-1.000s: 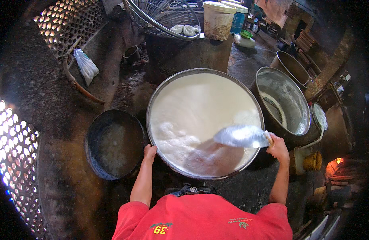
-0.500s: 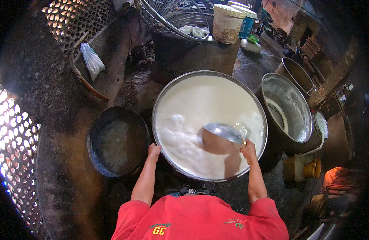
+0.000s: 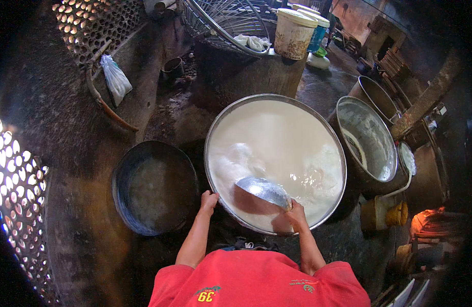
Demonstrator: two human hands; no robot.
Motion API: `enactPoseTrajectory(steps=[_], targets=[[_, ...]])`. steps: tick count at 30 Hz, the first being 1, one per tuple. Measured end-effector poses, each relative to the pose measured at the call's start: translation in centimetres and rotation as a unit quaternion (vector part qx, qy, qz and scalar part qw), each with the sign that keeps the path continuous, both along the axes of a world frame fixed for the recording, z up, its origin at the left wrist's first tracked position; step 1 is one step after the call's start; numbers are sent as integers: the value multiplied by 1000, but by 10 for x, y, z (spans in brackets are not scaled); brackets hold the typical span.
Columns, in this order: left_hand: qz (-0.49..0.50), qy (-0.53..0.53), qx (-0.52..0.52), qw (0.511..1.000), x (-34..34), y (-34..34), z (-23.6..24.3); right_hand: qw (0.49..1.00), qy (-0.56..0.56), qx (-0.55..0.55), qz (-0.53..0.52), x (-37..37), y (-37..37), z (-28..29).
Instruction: The person uses a large metal ladle to skim foam from the surface of white liquid in a large vat and transfers it into a smaller nearby container. They repeat this action multiple times while moving between different vats.
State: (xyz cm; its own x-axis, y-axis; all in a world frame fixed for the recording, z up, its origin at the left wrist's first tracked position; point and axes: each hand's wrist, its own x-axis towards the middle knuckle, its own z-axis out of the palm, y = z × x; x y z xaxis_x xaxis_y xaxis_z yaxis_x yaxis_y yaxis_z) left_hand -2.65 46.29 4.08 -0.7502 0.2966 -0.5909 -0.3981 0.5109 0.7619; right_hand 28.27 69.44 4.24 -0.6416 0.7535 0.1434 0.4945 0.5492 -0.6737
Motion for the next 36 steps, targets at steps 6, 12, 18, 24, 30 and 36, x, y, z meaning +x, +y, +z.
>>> enactPoseTrajectory(steps=[6,12,18,24,30,36], targets=[[-30,35,11,999,-2,-3,-15,956,-78,-274,-62,-17,-51,103],[-64,2,8,998,-5,-1,3,974,-125,-188,-4,-46,-20,197],[5,28,75,997,-8,0,-99,989,-108,88,57,-147,30,215],[-42,20,16,999,-6,0,-38,962,-263,35,66,-170,59,162],[1,26,36,999,-2,-1,-27,946,-320,3,51,-126,49,130],[-8,48,13,999,1,0,-5,950,-311,-28,16,-57,53,90]])
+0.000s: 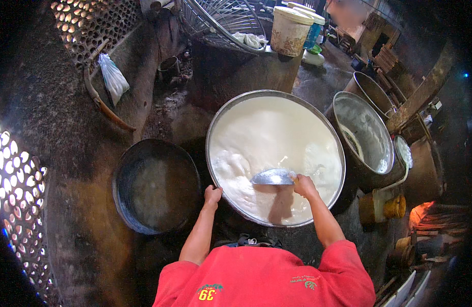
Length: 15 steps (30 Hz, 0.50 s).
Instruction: The person uses a large metal ladle to skim foam from the surface of white liquid in a large vat and transfers it into a smaller nearby container. They repeat this action multiple times while moving between different vats.
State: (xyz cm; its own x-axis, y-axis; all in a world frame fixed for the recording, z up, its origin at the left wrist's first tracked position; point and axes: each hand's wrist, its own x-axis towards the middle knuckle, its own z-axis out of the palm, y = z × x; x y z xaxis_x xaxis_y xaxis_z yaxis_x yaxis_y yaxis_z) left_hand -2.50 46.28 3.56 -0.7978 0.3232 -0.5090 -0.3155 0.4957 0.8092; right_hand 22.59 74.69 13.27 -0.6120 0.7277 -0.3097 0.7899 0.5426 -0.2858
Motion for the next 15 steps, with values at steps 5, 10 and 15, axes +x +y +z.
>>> enactPoseTrajectory(steps=[5,10,15], targets=[[27,-66,20,997,1,4,-2,1000,-14,27,-5,70,10,-30],[38,-38,1,999,3,3,6,1000,-17,14,-7,125,5,25],[38,-17,-25,999,4,7,-2,1000,8,30,2,179,28,69]])
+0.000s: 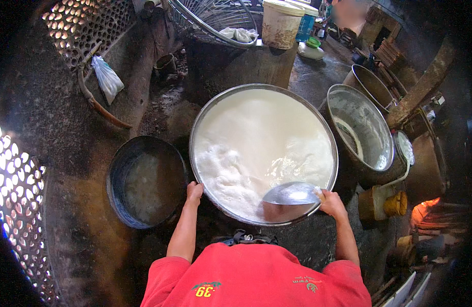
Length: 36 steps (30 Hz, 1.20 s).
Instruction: The person uses a large metal ladle to skim foam from the surface of white liquid in a large vat and transfers it into a smaller nearby container. They repeat this action multiple times while moving between different vats.
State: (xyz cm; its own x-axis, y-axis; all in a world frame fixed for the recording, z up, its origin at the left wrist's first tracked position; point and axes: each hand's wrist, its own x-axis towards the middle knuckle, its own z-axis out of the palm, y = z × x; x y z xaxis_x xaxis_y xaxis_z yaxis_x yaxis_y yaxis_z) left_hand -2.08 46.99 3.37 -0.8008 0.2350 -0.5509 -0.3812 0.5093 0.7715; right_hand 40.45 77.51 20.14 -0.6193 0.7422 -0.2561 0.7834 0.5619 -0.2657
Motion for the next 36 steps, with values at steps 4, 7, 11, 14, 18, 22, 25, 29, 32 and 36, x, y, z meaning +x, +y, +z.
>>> enactPoseTrajectory(steps=[4,7,11,14,18,22,25,29,32,36], targets=[[-9,0,-26,1000,3,1,2,998,54,-21,24,18,19,64],[7,23,-24,999,2,-2,-9,984,25,-139,-106,5,27,123],[21,30,-23,999,-1,-1,-22,968,242,55,-43,-4,70,64],[39,-1,0,999,-2,4,-16,942,298,139,-62,-19,106,-14],[39,8,-37,999,5,6,8,946,264,-66,-175,-56,85,-24],[32,-8,-16,999,-1,2,-6,959,211,-108,-157,-67,68,-61],[33,-4,-5,999,-5,-2,-16,954,222,-133,-151,-76,43,-84],[5,-18,-33,999,-1,4,9,959,227,-102,-132,-84,9,-114],[-12,-36,-25,999,-2,2,17,964,252,-30,-74,-85,-5,-165],[16,-51,18,998,2,-1,31,974,206,-55,-75,-109,-49,-155]])
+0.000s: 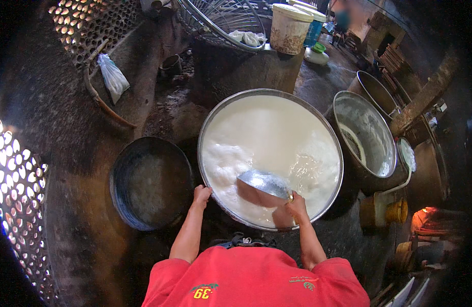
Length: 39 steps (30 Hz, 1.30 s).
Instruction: The person uses a large metal ladle to skim foam from the surface of white liquid in a large vat and transfers it into a smaller nearby container. They repeat this action multiple times while moving between different vats.
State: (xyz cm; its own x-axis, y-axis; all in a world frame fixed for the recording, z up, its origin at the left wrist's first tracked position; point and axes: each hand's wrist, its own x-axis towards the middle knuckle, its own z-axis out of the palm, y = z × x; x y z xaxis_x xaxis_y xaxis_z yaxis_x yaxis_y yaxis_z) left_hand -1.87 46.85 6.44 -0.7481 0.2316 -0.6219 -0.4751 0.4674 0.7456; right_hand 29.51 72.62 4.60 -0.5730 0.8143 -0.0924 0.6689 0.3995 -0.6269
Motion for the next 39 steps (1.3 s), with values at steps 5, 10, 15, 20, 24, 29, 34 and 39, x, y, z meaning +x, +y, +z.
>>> enactPoseTrajectory(steps=[5,10,15,20,24,29,34,39], targets=[[-10,-12,5,1000,-3,1,-8,999,32,-36,14,-3,-39,-11],[-74,67,-10,995,-11,-8,-29,971,24,-233,-56,-31,-85,95],[-78,10,35,996,-16,-8,-41,981,15,-192,-2,-45,-62,165],[-36,88,84,992,-23,-15,-115,997,4,-24,79,-120,-25,229],[-85,4,3,996,-16,2,-65,983,-6,155,96,-160,22,179],[-71,44,-36,996,-17,0,-72,973,-191,36,123,-176,32,169],[-43,23,-12,999,-12,-3,-51,969,-222,11,112,-139,16,155],[-58,50,-62,995,-8,2,-29,966,-238,-16,100,-73,32,107]])
